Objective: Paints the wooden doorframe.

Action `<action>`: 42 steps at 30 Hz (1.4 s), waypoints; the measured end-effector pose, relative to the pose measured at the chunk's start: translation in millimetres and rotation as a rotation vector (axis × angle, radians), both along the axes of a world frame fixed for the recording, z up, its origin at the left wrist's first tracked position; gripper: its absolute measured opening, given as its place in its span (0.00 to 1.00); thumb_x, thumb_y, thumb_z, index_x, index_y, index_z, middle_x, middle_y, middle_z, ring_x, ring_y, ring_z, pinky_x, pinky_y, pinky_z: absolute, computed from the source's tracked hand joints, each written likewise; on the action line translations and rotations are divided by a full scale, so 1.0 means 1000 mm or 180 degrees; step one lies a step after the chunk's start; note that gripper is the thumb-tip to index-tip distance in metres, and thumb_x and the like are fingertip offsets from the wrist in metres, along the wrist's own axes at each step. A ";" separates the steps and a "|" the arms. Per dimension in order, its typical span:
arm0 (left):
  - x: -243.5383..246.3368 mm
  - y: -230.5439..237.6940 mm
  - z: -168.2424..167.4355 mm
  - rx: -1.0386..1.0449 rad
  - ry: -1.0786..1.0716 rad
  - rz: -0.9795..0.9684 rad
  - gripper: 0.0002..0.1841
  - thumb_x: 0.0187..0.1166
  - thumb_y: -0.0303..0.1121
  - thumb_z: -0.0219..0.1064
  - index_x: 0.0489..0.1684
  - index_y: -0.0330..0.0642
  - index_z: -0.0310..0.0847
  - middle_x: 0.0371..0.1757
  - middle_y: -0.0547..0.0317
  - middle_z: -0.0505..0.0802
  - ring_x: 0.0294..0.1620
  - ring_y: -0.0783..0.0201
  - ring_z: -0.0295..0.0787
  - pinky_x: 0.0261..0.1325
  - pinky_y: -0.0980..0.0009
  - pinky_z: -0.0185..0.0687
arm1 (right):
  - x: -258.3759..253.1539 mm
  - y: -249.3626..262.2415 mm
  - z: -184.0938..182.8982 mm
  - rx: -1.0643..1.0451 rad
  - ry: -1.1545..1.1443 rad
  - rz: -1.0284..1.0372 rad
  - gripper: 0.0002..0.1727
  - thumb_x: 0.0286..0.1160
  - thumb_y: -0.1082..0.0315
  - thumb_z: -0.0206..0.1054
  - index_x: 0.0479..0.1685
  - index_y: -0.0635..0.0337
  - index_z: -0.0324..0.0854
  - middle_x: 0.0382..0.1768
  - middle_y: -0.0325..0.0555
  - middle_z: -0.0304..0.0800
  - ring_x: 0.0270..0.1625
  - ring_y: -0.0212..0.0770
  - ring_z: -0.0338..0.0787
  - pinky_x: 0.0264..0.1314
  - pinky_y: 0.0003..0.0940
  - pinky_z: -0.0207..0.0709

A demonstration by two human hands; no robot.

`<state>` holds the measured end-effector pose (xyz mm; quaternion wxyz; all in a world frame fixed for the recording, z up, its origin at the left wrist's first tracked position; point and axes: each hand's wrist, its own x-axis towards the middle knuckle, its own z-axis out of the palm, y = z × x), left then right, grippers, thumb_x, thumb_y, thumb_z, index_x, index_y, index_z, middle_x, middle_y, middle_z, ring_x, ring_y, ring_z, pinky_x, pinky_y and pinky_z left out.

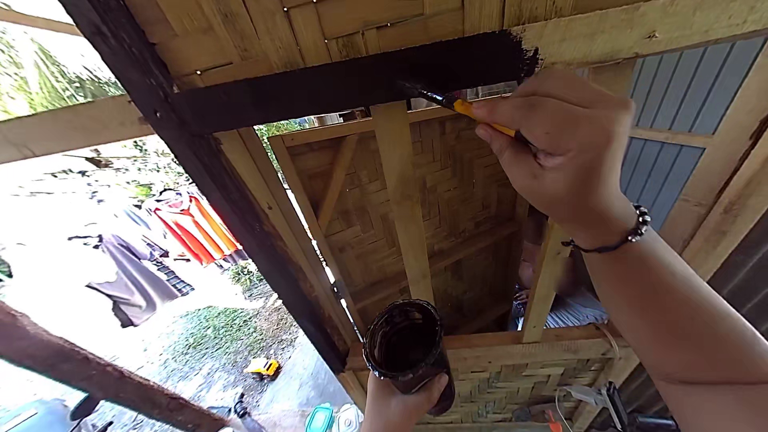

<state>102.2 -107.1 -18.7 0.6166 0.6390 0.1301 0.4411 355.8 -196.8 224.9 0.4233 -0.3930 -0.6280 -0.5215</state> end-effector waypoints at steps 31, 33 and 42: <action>0.012 -0.012 0.004 -0.0079 0.0143 -0.0139 0.33 0.47 0.21 0.87 0.58 0.36 0.81 0.47 0.61 0.97 0.50 0.69 0.96 0.59 0.68 0.93 | 0.076 -0.081 -0.010 -0.0017 0.0435 -0.0429 0.10 0.81 0.71 0.70 0.51 0.66 0.92 0.43 0.56 0.93 0.45 0.36 0.90 0.51 0.25 0.82; 0.011 -0.012 0.004 -0.0070 0.0144 -0.0137 0.32 0.48 0.21 0.87 0.58 0.36 0.81 0.47 0.60 0.97 0.49 0.68 0.96 0.59 0.68 0.93 | 0.079 -0.092 -0.018 -0.0039 0.0500 -0.0518 0.10 0.81 0.70 0.70 0.51 0.66 0.93 0.41 0.56 0.92 0.43 0.36 0.89 0.49 0.26 0.81; 0.016 -0.018 0.008 -0.0100 0.0265 -0.0081 0.35 0.46 0.20 0.87 0.60 0.33 0.79 0.48 0.59 0.97 0.50 0.68 0.95 0.59 0.68 0.93 | 0.062 -0.078 0.019 -0.0048 0.0024 -0.0295 0.10 0.81 0.70 0.70 0.50 0.63 0.94 0.40 0.55 0.92 0.45 0.37 0.89 0.50 0.27 0.81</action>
